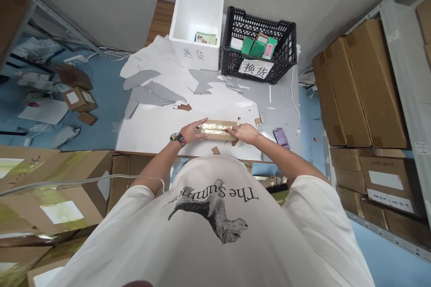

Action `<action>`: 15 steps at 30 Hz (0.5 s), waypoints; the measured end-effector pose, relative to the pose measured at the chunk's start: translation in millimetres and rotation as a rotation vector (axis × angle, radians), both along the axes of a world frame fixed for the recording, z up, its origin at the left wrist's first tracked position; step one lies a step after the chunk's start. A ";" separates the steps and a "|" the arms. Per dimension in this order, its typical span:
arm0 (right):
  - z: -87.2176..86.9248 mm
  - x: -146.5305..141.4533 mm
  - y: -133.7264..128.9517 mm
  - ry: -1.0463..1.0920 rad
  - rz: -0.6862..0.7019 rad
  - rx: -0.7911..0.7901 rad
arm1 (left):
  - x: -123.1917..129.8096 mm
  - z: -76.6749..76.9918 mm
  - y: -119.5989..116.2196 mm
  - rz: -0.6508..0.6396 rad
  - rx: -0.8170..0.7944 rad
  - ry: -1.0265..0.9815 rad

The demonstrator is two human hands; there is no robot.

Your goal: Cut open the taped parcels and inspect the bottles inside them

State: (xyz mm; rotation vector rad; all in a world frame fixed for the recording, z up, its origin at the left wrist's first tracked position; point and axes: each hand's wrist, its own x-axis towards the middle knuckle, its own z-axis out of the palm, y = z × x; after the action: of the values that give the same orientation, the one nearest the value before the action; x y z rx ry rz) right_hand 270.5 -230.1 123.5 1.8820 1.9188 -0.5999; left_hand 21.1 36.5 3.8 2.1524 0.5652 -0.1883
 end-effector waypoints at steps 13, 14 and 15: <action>9.5 23.8 -71.9 -0.060 -0.161 -0.043 | 2.9 2.2 -2.7 -0.068 0.149 0.035; 8.3 26.3 -75.2 -0.057 -0.170 -0.042 | 3.2 2.2 -3.0 -0.071 0.155 0.034; 6.5 29.1 -78.8 -0.054 -0.179 -0.040 | 3.6 2.5 -3.2 -0.072 0.160 0.037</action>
State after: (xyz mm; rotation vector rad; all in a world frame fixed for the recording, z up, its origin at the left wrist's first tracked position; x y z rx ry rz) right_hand 299.6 -308.9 130.0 2.0375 1.7046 -0.6292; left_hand 24.6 33.3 6.3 2.3307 0.5398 -0.2297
